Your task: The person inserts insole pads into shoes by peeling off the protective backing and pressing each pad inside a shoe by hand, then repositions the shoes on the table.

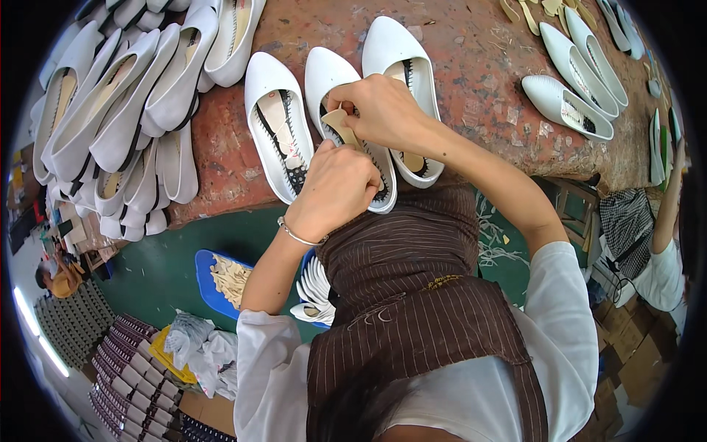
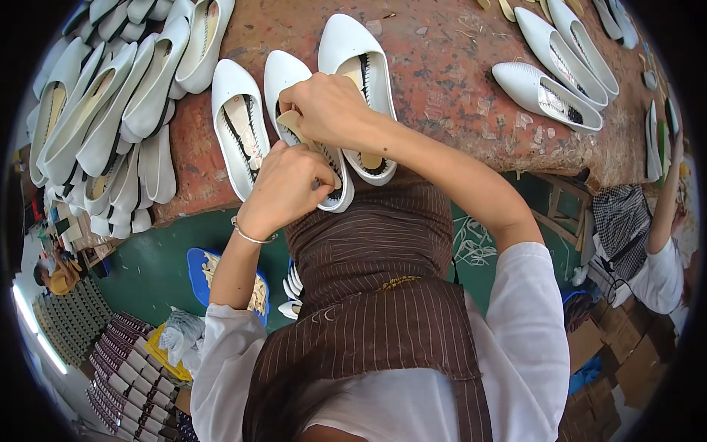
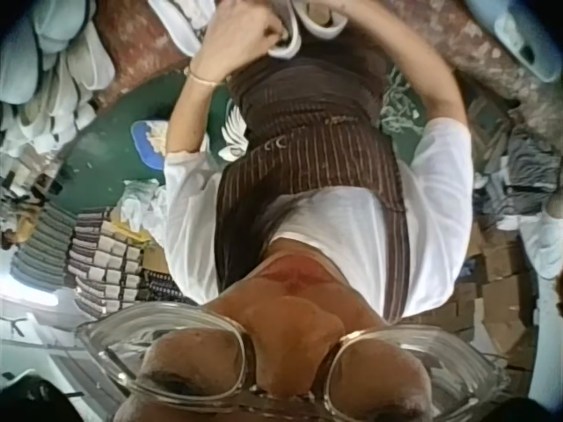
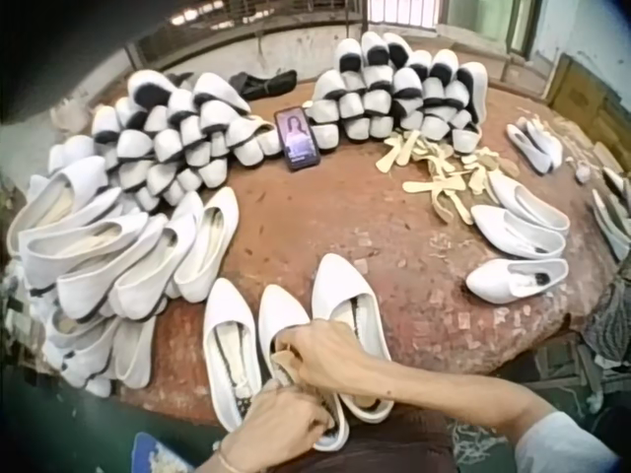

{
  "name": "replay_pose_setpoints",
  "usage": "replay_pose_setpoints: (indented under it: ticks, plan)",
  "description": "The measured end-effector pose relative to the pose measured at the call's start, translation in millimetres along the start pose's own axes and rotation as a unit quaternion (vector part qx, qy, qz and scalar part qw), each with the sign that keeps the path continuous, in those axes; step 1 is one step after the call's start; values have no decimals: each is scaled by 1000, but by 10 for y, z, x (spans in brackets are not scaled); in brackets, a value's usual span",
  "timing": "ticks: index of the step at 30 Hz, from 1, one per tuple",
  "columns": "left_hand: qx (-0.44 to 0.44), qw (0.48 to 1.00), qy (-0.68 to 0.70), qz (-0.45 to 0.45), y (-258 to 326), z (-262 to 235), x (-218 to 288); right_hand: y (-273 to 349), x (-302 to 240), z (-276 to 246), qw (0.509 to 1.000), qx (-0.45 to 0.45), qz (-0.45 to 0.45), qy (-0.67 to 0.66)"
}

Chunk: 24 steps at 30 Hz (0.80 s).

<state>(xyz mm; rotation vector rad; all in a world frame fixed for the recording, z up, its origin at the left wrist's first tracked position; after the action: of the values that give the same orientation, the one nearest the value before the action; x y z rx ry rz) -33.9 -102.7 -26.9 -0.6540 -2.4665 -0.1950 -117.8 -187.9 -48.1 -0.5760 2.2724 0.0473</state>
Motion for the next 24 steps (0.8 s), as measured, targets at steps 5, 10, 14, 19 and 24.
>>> replay_pose_setpoints:
  ticks: [5,10,14,19,24]
  plan:
    - [-3,1000,0,6,-61,31,-26,-38,49,-10,1000,-6,9,6]
    - [3,999,-34,30,-46,-97,42,-83,-72,-42,1000,9,-14,20]
    - [-84,992,-92,24,12,32,67,40,-7,16,1000,18,3,13]
    - [-51,997,-50,39,211,-51,206,105,-49,71,998,7,-38,53]
    - [-25,998,-43,35,264,-90,332,123,-146,6,991,34,-90,93]
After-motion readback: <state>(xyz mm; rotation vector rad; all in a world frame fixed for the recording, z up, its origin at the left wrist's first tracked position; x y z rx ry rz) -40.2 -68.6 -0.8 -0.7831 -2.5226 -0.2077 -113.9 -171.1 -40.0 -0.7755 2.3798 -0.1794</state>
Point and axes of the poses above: each hand's wrist, its own y-axis away from the middle knuckle, its own z-axis out of the palm, x = y × z, the point moved 5 cm from there along -y, towards the middle knuckle, and after that the axes turned 13 degrees about x, right-handed, at the moved point
